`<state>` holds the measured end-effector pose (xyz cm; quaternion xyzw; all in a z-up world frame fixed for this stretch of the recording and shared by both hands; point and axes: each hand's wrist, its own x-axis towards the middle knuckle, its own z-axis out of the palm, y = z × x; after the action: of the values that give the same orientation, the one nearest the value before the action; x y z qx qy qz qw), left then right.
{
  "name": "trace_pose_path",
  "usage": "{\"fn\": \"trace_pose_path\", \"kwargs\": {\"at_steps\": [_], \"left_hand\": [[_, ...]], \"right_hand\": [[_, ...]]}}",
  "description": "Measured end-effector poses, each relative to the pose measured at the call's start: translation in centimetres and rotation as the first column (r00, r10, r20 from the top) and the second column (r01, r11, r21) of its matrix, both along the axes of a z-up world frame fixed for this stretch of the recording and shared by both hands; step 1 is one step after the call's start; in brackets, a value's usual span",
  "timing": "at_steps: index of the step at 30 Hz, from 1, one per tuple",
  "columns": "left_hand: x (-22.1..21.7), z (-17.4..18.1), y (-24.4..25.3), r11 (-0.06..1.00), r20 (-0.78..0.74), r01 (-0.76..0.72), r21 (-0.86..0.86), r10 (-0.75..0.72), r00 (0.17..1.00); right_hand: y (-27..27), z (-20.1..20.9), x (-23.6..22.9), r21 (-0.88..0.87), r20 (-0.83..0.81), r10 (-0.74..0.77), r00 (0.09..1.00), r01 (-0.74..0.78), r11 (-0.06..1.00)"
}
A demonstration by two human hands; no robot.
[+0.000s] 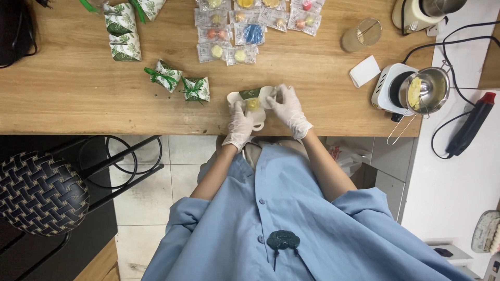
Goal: The person prepares scented wax sachets by scraping solid wax from a container into a small cup using a metal tool, and then wraps the resulting items in decorative paper and ties them with green ribbon.
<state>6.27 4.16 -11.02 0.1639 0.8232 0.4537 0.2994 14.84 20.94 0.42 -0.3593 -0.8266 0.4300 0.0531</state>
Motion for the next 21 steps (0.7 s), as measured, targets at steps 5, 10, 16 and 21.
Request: {"fn": "trace_pose_path", "kwargs": {"at_steps": [5, 10, 16, 21], "left_hand": [[-1.3, 5.6, 0.9, 0.988, -0.127, 0.144, -0.06, -0.15, 0.98], [-2.8, 12.1, 3.1, 0.901, 0.085, 0.266, -0.342, -0.253, 0.964], [-3.1, 12.4, 3.9, 0.879, -0.012, 0.239, -0.412, -0.267, 0.964], [-2.4, 9.7, 2.9, 0.908, 0.024, 0.267, -0.322, -0.274, 0.961]], "right_hand": [[1.1, -3.2, 3.8, -0.14, -0.142, -0.014, 0.99, -0.006, 0.99], [-0.5, -0.8, 3.1, -0.437, 0.245, -0.269, 0.931, 0.354, 0.827], [-2.0, 4.7, -0.1, 0.497, 0.226, 0.176, 0.958, -0.269, 0.825], [-0.8, 3.1, -3.6, 0.155, 0.353, 0.046, 0.935, -0.107, 0.982]]}}
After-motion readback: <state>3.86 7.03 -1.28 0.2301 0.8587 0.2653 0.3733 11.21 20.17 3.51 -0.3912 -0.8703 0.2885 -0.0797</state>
